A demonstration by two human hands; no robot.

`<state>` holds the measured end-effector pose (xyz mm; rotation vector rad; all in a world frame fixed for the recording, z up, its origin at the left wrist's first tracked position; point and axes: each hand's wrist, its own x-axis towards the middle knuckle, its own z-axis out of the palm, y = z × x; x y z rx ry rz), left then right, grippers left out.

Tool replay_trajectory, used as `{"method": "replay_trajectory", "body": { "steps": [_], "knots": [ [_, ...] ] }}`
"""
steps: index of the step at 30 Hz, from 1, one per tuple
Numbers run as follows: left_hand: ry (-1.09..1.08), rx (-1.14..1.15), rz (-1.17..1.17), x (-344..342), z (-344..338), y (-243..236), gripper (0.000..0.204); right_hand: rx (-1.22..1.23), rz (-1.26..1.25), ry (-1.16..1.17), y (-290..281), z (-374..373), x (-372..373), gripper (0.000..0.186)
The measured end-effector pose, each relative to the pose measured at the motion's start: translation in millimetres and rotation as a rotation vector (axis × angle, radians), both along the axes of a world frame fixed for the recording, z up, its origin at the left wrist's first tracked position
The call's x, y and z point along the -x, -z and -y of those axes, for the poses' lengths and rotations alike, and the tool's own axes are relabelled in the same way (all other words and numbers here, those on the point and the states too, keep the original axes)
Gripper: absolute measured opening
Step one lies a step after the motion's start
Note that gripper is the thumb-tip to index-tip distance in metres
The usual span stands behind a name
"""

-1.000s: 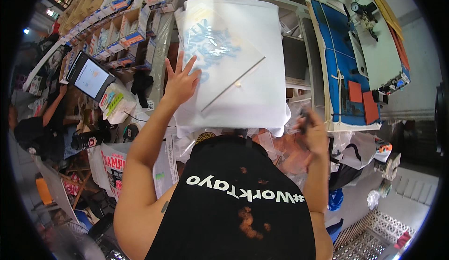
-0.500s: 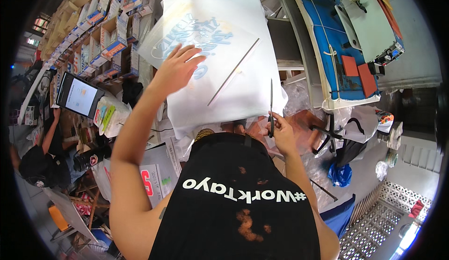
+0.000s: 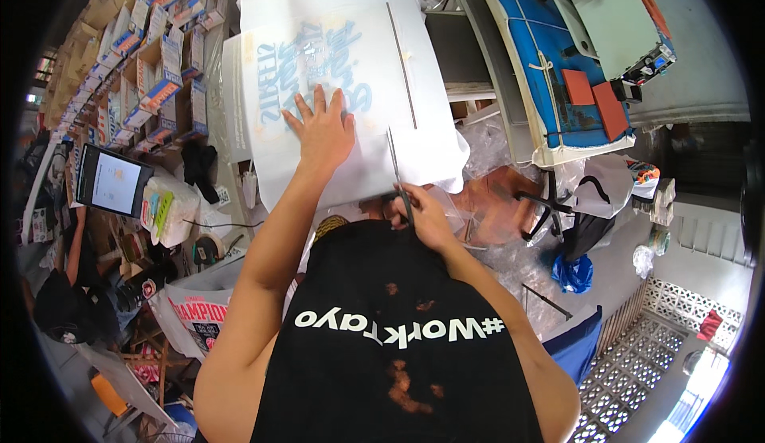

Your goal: The person cuts a printed transfer sheet with scissors, aligns it onto a white t-shirt, and then positions a gray t-shirt on a heat press machine.

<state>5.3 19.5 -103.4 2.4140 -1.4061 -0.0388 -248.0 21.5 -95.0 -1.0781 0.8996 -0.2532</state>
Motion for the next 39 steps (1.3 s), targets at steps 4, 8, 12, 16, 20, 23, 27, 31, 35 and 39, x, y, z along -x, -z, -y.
{"method": "replay_trajectory", "body": {
  "steps": [4, 8, 12, 16, 20, 23, 27, 31, 35, 39],
  "knots": [
    [0.327, 0.171, -0.084, 1, -20, -8, 0.05, -0.109, -0.019, 0.073, -18, 7, -23, 0.056],
    [0.458, 0.309, -0.142, 3, -20, 0, 0.037, -0.059, -0.055, 0.017, -24, 12, -34, 0.057],
    [0.5, 0.47, -0.092, 4, -13, 9, 0.017, -0.011, -0.081, 0.038, -23, 14, -43, 0.058],
    [0.488, 0.504, -0.066, 6, -13, 9, 0.013, -0.013, -0.082, 0.046, -25, 16, -46, 0.058],
    [0.48, 0.496, -0.068, 8, -13, 6, 0.016, -0.015, -0.075, 0.052, -23, 18, -47, 0.058],
    [0.482, 0.495, -0.068, 9, -13, 6, 0.016, -0.013, -0.077, 0.047, -24, 19, -48, 0.058],
    [0.478, 0.504, -0.075, 9, -12, 7, 0.016, -0.006, -0.079, 0.037, -24, 20, -48, 0.056],
    [0.464, 0.497, -0.045, 10, -10, 6, 0.017, 0.009, -0.107, 0.011, -23, 20, -44, 0.056],
    [0.446, 0.487, -0.011, 14, -9, 3, 0.017, -0.017, -0.11, 0.032, -23, 17, -41, 0.054],
    [0.505, 0.511, -0.044, 12, -10, -2, 0.02, -0.019, -0.122, 0.06, -34, 23, -51, 0.051]
  ]
}}
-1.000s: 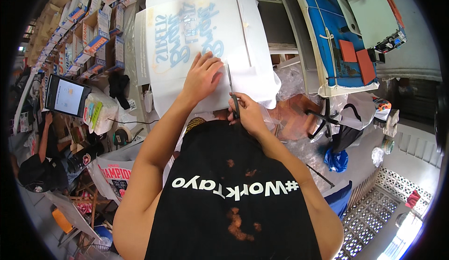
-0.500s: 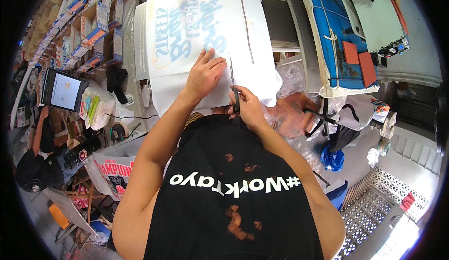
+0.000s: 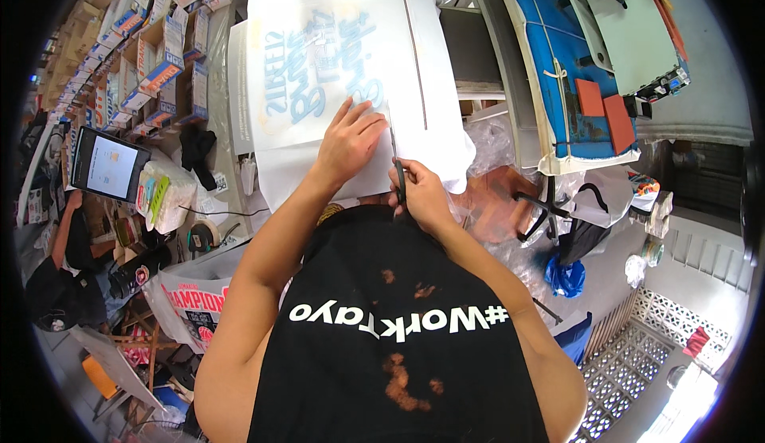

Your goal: The person cuts a printed transfer sheet with scissors, aligns it onto a white t-shirt, and then positions a gray t-shirt on a heat press machine.

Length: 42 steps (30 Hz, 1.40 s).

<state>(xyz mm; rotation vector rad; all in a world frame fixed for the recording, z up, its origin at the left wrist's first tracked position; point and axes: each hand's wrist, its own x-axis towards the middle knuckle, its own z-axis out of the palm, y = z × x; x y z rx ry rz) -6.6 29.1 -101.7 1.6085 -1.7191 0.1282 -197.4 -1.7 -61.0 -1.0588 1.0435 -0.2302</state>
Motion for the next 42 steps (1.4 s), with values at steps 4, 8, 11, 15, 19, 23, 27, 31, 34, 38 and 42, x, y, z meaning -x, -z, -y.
{"method": "replay_trajectory", "body": {
  "steps": [4, 8, 11, 15, 19, 23, 27, 31, 34, 38, 42],
  "knots": [
    [0.033, 0.029, -0.03, 3, -2, -13, 0.022, -0.023, 0.033, 0.063, 2, 18, -18, 0.044],
    [0.034, 0.062, -0.046, 5, -2, -22, 0.023, -0.041, 0.028, 0.041, 4, 25, -13, 0.039],
    [0.028, 0.071, -0.085, 6, -4, -22, 0.023, -0.015, 0.03, 0.021, 0, 25, -16, 0.035],
    [0.044, 0.118, -0.094, 7, -7, -36, 0.022, 0.013, 0.028, 0.037, -2, 43, -35, 0.029],
    [0.04, 0.151, -0.098, 9, -10, -49, 0.02, 0.04, 0.051, 0.043, 4, 59, -47, 0.026],
    [0.026, 0.159, -0.11, 15, -13, -57, 0.017, 0.069, 0.034, 0.07, 2, 67, -57, 0.024],
    [-0.001, 0.184, -0.103, 19, -16, -63, 0.017, 0.126, 0.053, 0.096, 0, 81, -75, 0.024],
    [-0.004, 0.189, -0.119, 21, -17, -66, 0.017, 0.168, 0.072, 0.088, 16, 85, -77, 0.028],
    [0.004, 0.17, -0.135, 23, -21, -65, 0.018, 0.189, 0.038, 0.086, 12, 87, -79, 0.026],
    [0.02, 0.16, -0.141, 22, -26, -72, 0.02, 0.141, 0.035, 0.074, 9, 103, -85, 0.025],
    [-0.012, 0.168, -0.088, 19, -30, -76, 0.017, 0.122, 0.041, 0.045, 9, 109, -87, 0.025]
  ]
}}
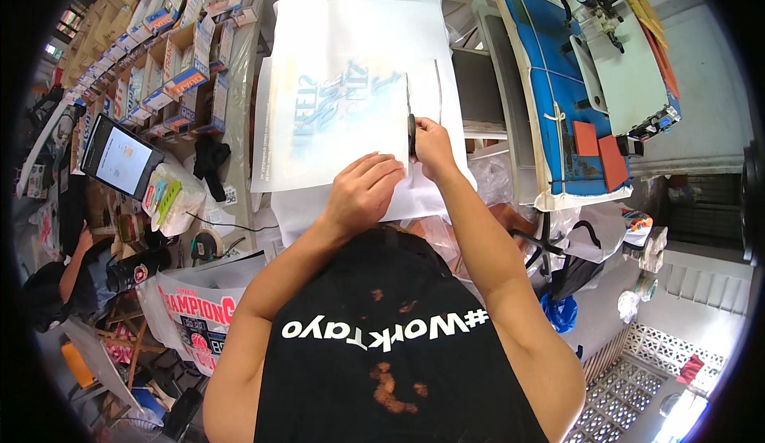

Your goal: The person cuts a printed transfer sheet with scissors, aligns it onto a white t-shirt, and then positions a gray t-shirt on a heat press machine.

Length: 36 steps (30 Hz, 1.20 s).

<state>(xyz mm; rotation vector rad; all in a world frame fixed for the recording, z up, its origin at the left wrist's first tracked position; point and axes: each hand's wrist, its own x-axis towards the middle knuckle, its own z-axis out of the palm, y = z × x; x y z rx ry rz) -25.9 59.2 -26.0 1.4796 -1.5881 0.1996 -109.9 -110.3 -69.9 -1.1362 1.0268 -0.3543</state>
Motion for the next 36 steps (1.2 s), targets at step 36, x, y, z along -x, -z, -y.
{"method": "replay_trajectory", "body": {
  "steps": [36],
  "knots": [
    [0.089, -0.423, 0.024, -35, 42, 63, 0.046, -0.149, -0.043, -0.047, 3, -111, 103, 0.05]
  ]
}}
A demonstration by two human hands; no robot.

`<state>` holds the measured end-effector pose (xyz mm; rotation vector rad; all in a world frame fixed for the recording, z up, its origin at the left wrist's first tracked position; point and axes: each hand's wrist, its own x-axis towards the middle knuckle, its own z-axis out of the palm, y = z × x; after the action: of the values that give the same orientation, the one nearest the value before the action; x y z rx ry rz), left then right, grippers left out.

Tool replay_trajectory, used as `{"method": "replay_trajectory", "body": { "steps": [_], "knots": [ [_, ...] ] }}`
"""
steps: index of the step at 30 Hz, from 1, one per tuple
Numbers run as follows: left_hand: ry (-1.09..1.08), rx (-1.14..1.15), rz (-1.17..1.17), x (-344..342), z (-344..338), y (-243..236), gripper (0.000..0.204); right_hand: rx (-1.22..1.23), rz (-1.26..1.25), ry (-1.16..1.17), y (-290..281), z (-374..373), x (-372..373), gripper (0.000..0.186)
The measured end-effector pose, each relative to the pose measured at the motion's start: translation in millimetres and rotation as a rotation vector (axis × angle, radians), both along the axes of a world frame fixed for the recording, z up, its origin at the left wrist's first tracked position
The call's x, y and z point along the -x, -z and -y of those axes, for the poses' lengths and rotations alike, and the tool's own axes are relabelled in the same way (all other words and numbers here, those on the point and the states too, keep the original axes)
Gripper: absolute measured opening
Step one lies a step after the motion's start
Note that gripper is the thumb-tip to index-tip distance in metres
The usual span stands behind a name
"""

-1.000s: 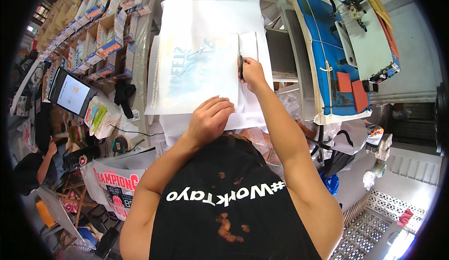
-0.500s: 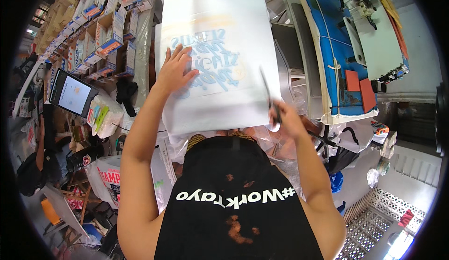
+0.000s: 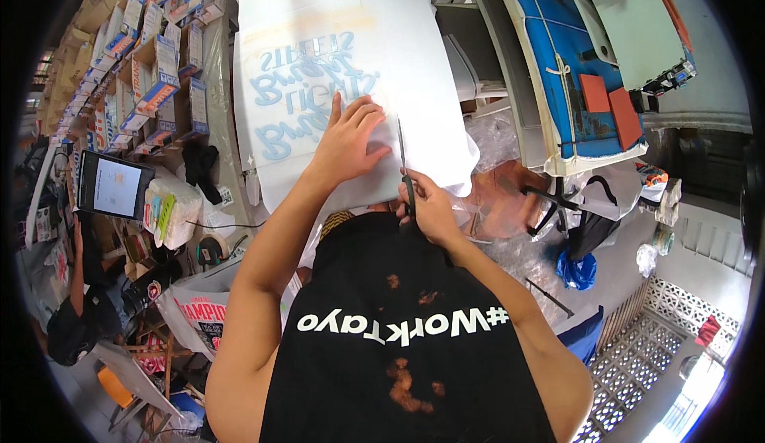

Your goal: The person cuts a printed transfer sheet with scissors, aligns it onto a white t-shirt, and then positions a gray t-shirt on a heat press machine.

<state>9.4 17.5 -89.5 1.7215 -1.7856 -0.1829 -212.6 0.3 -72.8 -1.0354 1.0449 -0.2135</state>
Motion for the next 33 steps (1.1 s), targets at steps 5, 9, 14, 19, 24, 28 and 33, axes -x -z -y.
{"method": "replay_trajectory", "body": {
  "steps": [5, 9, 14, 19, 24, 28, 33],
  "knots": [
    [-0.031, 0.043, -0.01, 2, -1, 13, 0.041, 0.004, -0.011, -0.023, -2, 1, 1, 0.049],
    [-0.034, 0.066, -0.013, 2, 0, 16, 0.039, -0.012, 0.001, -0.004, 0, 2, -1, 0.048],
    [-0.035, 0.071, -0.002, 4, 0, 16, 0.033, -0.003, 0.009, -0.009, 4, -2, 1, 0.047],
    [-0.011, 0.173, 0.098, 5, -1, 18, 0.017, 0.048, -0.019, -0.024, -4, -5, 1, 0.054],
    [-0.004, 0.213, 0.086, 14, -6, 2, 0.019, 0.044, 0.026, 0.059, -3, 13, -20, 0.054],
    [-0.008, 0.215, 0.03, 20, -11, -3, 0.019, 0.028, 0.025, 0.059, -3, 19, -26, 0.053],
    [-0.008, 0.255, -0.004, 25, -15, -14, 0.016, 0.074, -0.01, 0.038, -4, 27, -34, 0.046]
  ]
}}
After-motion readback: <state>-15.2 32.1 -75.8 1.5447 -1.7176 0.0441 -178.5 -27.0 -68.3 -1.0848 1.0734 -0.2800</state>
